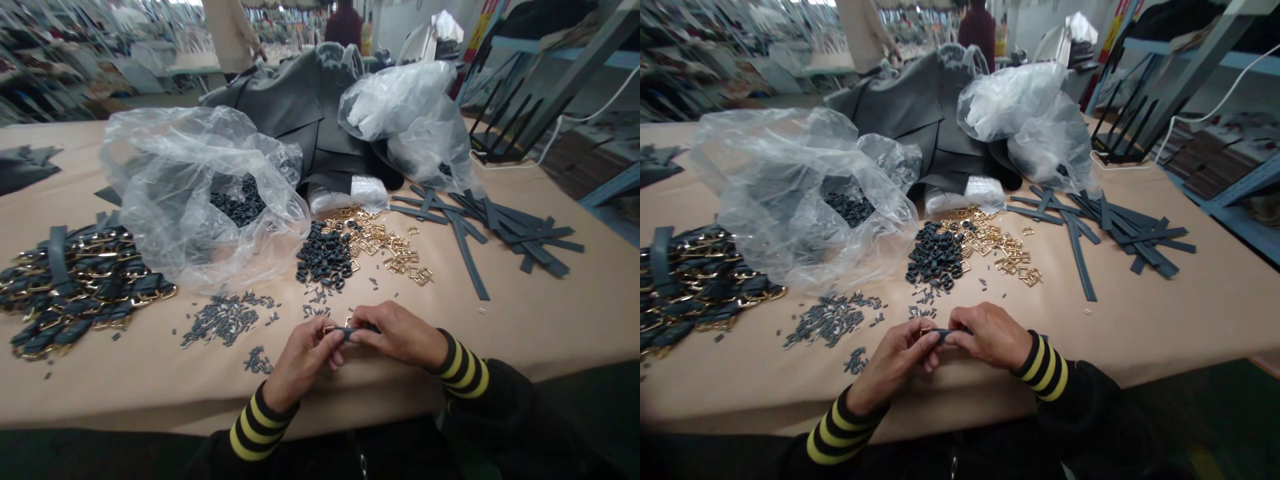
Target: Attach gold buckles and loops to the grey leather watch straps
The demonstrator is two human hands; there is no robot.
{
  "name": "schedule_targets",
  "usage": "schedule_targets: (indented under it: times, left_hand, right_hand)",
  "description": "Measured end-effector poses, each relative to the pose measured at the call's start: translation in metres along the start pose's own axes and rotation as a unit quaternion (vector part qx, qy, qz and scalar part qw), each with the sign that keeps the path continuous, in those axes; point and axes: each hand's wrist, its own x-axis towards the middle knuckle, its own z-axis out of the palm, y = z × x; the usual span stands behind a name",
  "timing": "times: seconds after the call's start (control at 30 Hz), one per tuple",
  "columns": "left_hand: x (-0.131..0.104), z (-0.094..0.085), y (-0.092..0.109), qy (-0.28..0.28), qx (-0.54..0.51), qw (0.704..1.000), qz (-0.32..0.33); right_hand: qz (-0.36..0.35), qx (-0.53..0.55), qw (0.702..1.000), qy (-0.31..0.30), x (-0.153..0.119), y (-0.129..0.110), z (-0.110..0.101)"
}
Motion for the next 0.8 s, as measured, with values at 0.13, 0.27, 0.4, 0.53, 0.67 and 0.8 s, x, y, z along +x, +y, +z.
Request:
schedule_targets:
  times: [0.13, 0.27, 0.4, 0.53, 0.67, 0.8]
  left_hand:
    - [0.007, -0.003, -0.005, 0.043, -0.029, 0.999, 0.007]
    - [0.01, -0.007, -0.014, 0.051, -0.031, 0.998, -0.001]
    - [0.011, -0.008, -0.017, 0.065, -0.033, 0.997, 0.004]
    - [0.011, -0.005, -0.017, 0.091, -0.037, 0.995, 0.021]
    - [0.009, -0.001, -0.018, 0.118, -0.031, 0.991, 0.048]
    - [0.005, 0.008, -0.016, 0.143, -0.025, 0.987, 0.074]
  right_hand:
    - [-0.006, -0.076, 0.995, 0.06, 0.04, 0.015, -0.009]
    - [0.023, -0.186, 0.98, 0.067, 0.067, 0.025, 0.0]
    - [0.036, -0.196, 0.977, 0.073, 0.072, 0.024, 0.01]
    - [0.06, -0.187, 0.975, 0.101, 0.061, 0.017, -0.002]
    - [0.029, -0.051, 0.983, 0.171, 0.03, 0.001, -0.015]
    - [0.098, 0.113, 0.972, 0.181, -0.002, -0.007, 0.001]
